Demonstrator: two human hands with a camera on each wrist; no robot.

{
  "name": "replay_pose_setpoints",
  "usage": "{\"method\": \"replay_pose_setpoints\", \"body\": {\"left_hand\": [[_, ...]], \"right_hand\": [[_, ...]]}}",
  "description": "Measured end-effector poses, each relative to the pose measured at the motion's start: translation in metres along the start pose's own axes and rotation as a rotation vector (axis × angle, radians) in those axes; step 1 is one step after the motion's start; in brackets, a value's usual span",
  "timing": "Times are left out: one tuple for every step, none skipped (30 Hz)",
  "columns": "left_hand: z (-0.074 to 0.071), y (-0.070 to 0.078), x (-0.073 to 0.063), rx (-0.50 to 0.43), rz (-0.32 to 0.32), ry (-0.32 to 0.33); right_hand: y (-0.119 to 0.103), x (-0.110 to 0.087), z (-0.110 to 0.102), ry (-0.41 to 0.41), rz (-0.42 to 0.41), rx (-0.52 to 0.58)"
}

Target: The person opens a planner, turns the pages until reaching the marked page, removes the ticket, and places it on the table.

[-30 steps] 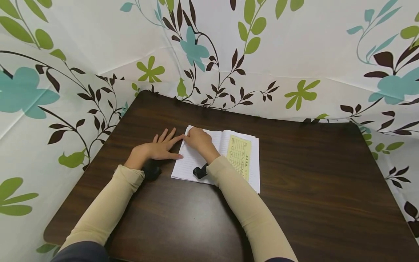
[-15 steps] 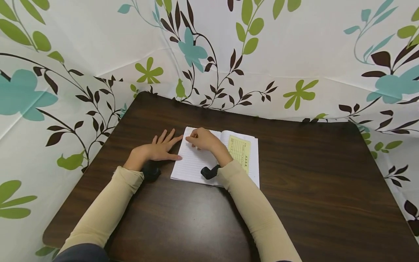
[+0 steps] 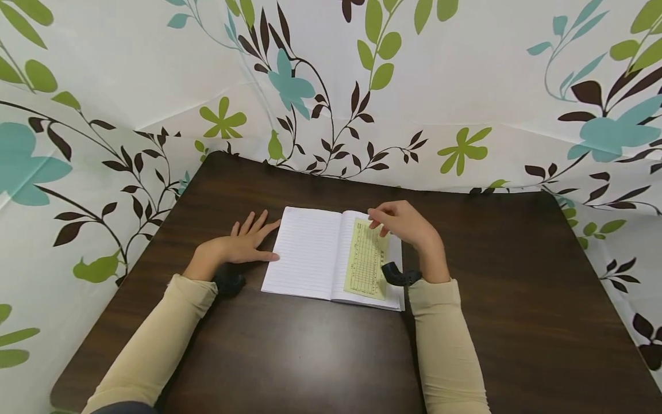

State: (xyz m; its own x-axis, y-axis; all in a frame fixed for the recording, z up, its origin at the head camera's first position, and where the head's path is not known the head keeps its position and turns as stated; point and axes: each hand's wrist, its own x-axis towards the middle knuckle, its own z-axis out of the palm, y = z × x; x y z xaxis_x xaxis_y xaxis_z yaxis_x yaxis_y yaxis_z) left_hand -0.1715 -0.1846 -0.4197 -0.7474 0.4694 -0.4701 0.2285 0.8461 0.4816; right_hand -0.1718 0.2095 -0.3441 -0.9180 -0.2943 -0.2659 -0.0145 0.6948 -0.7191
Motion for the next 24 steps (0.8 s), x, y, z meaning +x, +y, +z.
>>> {"method": "replay_pose_setpoints", "body": {"left_hand": [[0.0,0.0,0.0,-0.005,0.006,0.003],[0.0,0.0,-0.001,-0.004,0.008,0.003],[0.001,0.0,-0.001,-0.005,0.01,0.001],[0.001,0.0,0.0,-0.008,0.013,0.001],[0.001,0.0,0.0,-0.006,0.012,0.002],[0.001,0.0,0.001,-0.005,0.011,0.003],[0.001,0.0,0.001,-0.001,0.011,0.005],[0.001,-0.001,0.002,0.003,0.01,0.006],[0.0,-0.001,0.002,0.004,0.009,0.008],[0.0,-0.001,0.002,0.004,0.008,0.012],[-0.001,0.001,0.0,0.002,0.008,0.01],[-0.001,0.001,-0.001,0.0,0.01,0.01],[-0.001,0.001,-0.001,-0.002,0.013,0.009],[-0.002,0.001,-0.002,-0.006,0.015,0.008],[-0.002,0.002,-0.002,-0.005,0.016,0.005],[-0.001,0.002,-0.002,-0.005,0.018,0.003],[-0.001,0.001,-0.002,-0.005,0.02,0.0],[0.0,-0.002,0.0,-0.001,0.022,0.003],[0.001,-0.002,0.001,0.002,0.019,0.002],[0.001,-0.003,0.001,0.002,0.021,0.004],[0.001,-0.004,0.002,0.004,0.018,0.004],[0.001,-0.004,0.002,0.005,0.015,0.005],[0.001,-0.005,0.002,0.006,0.013,0.006],[0.001,-0.005,0.002,0.007,0.011,0.007]], "right_hand": [[0.004,-0.003,-0.006,0.002,0.021,-0.013],[0.007,-0.005,-0.011,0.002,0.045,-0.037],[0.01,-0.008,-0.015,-0.007,0.066,-0.057],[0.013,-0.01,-0.018,-0.026,0.085,-0.079],[0.015,-0.012,-0.021,-0.054,0.098,-0.105],[0.016,-0.013,-0.023,-0.088,0.107,-0.135],[0.018,-0.014,-0.024,-0.126,0.113,-0.16],[0.019,-0.014,-0.024,-0.165,0.12,-0.176],[0.02,-0.014,-0.024,-0.202,0.127,-0.184],[0.019,-0.014,-0.024,-0.235,0.131,-0.195],[0.018,-0.013,-0.023,-0.263,0.137,-0.2],[0.018,-0.013,-0.023,-0.284,0.145,-0.202],[0.018,-0.013,-0.022,-0.298,0.153,-0.204],[0.018,-0.012,-0.021,-0.307,0.162,-0.206],[0.018,-0.012,-0.021,-0.313,0.168,-0.21],[0.018,-0.012,-0.02,-0.318,0.175,-0.212],[0.019,-0.012,-0.02,-0.321,0.183,-0.213],[0.02,-0.012,-0.019,-0.323,0.188,-0.214],[0.021,-0.011,-0.019,-0.324,0.194,-0.214],[0.021,-0.011,-0.018,-0.326,0.202,-0.213],[0.022,-0.01,-0.017,-0.328,0.209,-0.215],[0.022,-0.01,-0.015,-0.329,0.216,-0.22],[0.022,-0.009,-0.014,-0.328,0.224,-0.23],[0.022,-0.008,-0.013,-0.328,0.232,-0.241]]}}
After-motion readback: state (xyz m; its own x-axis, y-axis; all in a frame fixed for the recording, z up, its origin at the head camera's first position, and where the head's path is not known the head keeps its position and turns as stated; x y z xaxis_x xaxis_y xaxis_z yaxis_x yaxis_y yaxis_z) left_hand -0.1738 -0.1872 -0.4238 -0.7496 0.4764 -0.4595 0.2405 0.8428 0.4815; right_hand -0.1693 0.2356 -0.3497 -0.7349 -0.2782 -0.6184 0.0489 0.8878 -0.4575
